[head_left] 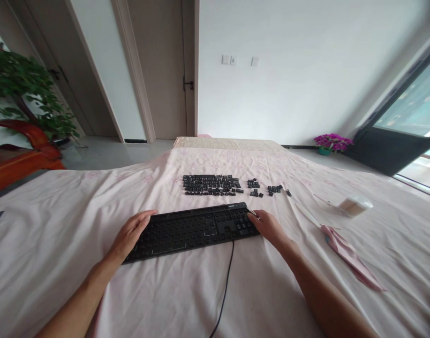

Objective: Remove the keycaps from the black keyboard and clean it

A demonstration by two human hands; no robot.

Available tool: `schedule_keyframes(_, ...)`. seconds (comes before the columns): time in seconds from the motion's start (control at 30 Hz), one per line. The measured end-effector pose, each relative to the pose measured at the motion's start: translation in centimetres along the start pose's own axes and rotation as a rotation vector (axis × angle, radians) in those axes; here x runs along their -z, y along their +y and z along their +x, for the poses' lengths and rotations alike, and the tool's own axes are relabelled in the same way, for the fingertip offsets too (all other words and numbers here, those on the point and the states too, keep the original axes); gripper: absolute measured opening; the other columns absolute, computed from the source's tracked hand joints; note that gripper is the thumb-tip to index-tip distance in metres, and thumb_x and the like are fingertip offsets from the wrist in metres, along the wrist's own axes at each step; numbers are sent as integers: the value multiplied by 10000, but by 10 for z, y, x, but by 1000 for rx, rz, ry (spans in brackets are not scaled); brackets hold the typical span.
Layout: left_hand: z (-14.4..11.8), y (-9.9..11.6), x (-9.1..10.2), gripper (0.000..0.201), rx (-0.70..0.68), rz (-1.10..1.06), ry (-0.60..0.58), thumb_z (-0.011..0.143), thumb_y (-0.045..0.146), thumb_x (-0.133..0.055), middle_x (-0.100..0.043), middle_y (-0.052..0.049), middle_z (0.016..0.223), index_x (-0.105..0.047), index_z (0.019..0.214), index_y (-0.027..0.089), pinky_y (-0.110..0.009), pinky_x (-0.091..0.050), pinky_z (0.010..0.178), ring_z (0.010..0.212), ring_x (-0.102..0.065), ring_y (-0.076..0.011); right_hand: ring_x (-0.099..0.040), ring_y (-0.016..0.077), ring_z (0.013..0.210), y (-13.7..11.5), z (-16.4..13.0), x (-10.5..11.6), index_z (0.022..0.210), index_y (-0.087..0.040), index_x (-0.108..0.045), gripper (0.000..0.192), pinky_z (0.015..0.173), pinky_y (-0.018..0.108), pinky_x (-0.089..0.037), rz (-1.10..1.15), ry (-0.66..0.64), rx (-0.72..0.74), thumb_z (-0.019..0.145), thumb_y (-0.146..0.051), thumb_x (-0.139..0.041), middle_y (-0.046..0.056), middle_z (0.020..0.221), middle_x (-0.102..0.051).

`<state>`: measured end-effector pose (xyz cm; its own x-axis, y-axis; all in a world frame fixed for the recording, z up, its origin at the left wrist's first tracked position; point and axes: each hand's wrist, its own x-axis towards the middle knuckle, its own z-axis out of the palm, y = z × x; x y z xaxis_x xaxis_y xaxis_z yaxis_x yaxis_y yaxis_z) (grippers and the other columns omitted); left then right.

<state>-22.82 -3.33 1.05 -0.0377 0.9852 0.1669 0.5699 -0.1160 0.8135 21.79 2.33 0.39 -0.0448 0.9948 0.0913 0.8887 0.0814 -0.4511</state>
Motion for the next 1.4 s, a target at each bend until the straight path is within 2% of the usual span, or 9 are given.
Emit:
schedule_keyframes(0.23, 2, 0, 6, 496, 27, 42, -48, 887, 540, -419, -633, -56, 1257, -639, 1175, 200, -393, -349, 1092, 1210, -537, -256, -608, 198, 859, 7, -3, 14, 1062, -210, -632, 328, 755, 284, -433, 157, 81, -27, 777, -231, -470, 67, 1021, -646)
schedule_keyframes(0.33, 6, 0, 5, 466, 58, 109, -15, 882, 527, -423, -658, -37, 1215, -651, 1149, 221, -382, -395, 1050, 1173, -568, -255, -596, 205, 876, 8, -1, 30, 1028, -203, -601, 320, 759, 308, -458, 332, 140, -84, 743, -190, -456, 74, 1028, -640)
schedule_keyframes(0.4, 11, 6, -1, 435, 32, 182, 27, 867, 504, -454, -664, -36, 1201, -659, 1133, 228, -374, -416, 1026, 1156, -578, -257, -598, 202, 843, 5, -2, 40, 985, -195, -599, 242, 735, 310, -478, 509, 90, -46, 818, -261, -436, 74, 967, -642)
schedule_keyframes(0.57, 28, 56, -46, 340, -171, 204, -24, 851, 391, -509, -664, -33, 1176, -661, 1112, 234, -350, -435, 1007, 1120, -593, -234, -589, 221, 998, -11, -11, 46, 1041, -186, -628, 403, 878, 337, -462, 692, -11, 149, 940, -476, -368, 89, 1042, -653)
schedule_keyframes(0.77, 42, 126, -131, 244, -342, 48, -171, 827, 199, -546, -689, -46, 1051, -691, 1021, 224, -337, -473, 934, 1011, -628, -213, -579, 217, 949, 1, -10, 36, 948, -256, -699, 411, 907, 363, -412, 256, 58, 82, 954, -428, -326, 42, 965, -658)
schedule_keyframes(0.87, 45, 142, -171, 225, -377, -2, -168, 813, 148, -565, -688, -56, 1017, -697, 986, 205, -323, -491, 878, 968, -631, -208, -596, 210, 868, 21, -6, 34, 897, -252, -710, 369, 856, 350, -426, 129, 104, 23, 925, -442, -396, 45, 914, -638)
schedule_keyframes(1.0, 44, 143, -209, 205, -353, -97, -137, 820, 128, -575, -689, -33, 951, -689, 973, 203, -282, -501, 803, 846, -643, -164, -603, 183, 697, 32, -6, 32, 921, -182, -679, 332, 667, 299, -475, 369, 190, 6, 863, -468, -519, 58, 818, -638)
schedule_keyframes(1.17, 43, 130, -223, 218, -335, -140, -79, 838, 97, -545, -692, -27, 954, -690, 958, 207, -273, -479, 846, 909, -639, -161, -556, 148, 569, 4, -16, 32, 909, -167, -618, 302, 547, 263, -461, 701, 151, 7, 862, -459, -555, 20, 656, -617)
schedule_keyframes(1.4, 42, 126, -218, 226, -344, -116, -142, 850, 113, -531, -684, -19, 959, -700, 951, 224, -264, -477, 833, 913, -638, -164, -531, 136, 625, -21, -22, 23, 871, -179, -608, 255, 580, 249, -430, 757, 72, 124, 894, -425, -541, 2, 673, -579)
